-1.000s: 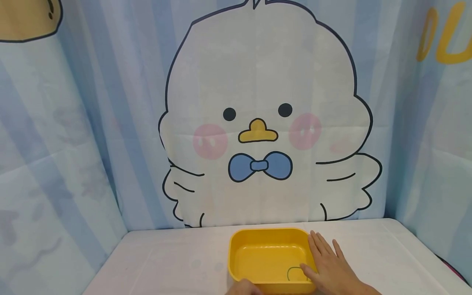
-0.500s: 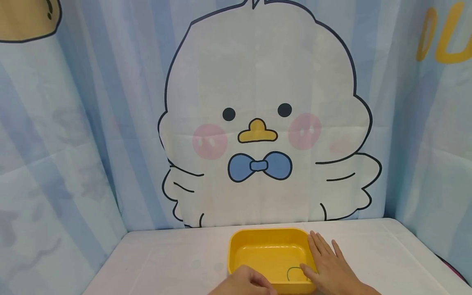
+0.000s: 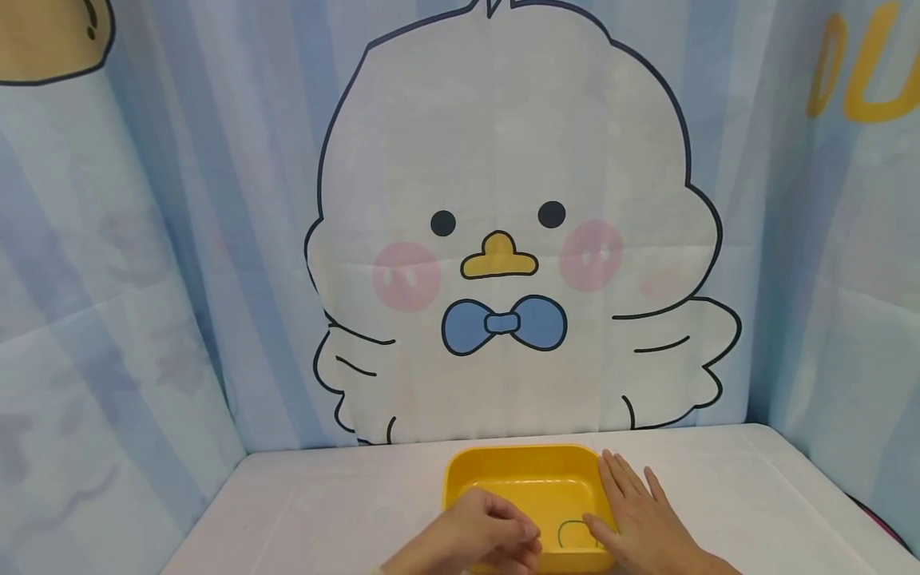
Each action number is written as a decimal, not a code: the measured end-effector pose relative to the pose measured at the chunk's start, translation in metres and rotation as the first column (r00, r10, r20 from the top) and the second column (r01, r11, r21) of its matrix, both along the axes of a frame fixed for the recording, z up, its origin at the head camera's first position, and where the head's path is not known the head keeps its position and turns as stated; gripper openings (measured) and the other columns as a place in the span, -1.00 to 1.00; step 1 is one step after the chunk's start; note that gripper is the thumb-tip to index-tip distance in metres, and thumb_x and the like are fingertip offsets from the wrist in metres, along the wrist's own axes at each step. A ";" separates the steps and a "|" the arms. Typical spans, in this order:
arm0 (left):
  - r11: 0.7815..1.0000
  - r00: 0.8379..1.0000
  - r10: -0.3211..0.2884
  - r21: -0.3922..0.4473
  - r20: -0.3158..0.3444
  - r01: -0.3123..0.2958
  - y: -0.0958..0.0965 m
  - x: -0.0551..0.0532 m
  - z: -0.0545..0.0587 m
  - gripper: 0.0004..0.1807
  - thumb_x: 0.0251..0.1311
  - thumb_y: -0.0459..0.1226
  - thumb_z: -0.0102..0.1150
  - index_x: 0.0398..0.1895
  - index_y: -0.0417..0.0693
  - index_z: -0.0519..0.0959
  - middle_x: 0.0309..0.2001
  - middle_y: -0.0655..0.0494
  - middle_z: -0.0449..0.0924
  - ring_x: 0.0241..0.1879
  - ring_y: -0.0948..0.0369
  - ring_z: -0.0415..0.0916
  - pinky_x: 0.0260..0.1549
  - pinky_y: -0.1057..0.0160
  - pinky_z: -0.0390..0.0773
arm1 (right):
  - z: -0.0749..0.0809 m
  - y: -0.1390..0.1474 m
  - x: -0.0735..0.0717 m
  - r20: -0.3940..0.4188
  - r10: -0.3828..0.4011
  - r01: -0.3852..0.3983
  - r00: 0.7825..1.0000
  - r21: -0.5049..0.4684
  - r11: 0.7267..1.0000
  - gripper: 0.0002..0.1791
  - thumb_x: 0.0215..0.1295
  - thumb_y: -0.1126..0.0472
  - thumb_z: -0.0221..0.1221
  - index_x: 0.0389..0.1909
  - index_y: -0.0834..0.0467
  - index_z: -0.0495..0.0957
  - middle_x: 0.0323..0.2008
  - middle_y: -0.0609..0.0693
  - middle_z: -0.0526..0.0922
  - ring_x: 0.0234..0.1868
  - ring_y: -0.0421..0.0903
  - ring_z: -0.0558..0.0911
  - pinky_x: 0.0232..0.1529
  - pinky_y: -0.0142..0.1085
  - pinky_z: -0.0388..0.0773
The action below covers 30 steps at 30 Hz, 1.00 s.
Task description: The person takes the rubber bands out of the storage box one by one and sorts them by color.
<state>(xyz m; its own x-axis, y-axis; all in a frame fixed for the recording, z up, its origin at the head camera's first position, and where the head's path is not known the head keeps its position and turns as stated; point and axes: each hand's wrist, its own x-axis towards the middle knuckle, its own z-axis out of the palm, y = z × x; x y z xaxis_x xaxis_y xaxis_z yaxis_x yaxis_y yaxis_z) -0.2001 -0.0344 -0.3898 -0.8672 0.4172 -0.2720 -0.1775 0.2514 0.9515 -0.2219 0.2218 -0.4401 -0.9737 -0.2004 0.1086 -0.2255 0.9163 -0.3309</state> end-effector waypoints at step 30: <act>1.000 1.000 0.018 -0.007 0.022 -0.018 0.028 -0.046 -0.003 -0.83 0.29 -0.30 0.24 -0.19 -0.27 0.65 -0.27 -0.09 0.73 -0.34 0.10 0.75 -0.29 0.20 0.74 | 0.001 -0.001 -0.001 0.007 -0.003 0.002 1.000 0.007 1.000 0.03 0.30 -0.37 0.05 0.48 0.34 0.11 0.53 0.27 0.10 0.51 0.32 0.12 0.42 0.43 -0.21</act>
<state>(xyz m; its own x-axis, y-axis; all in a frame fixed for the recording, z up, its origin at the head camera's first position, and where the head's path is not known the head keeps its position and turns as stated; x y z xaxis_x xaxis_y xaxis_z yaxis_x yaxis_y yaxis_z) -0.2462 -0.0067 -0.3933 -0.8682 0.3996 -0.2940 -0.2029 0.2548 0.9455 -0.2228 0.2212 -0.4393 -0.9749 -0.1987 0.1001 -0.2208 0.9190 -0.3265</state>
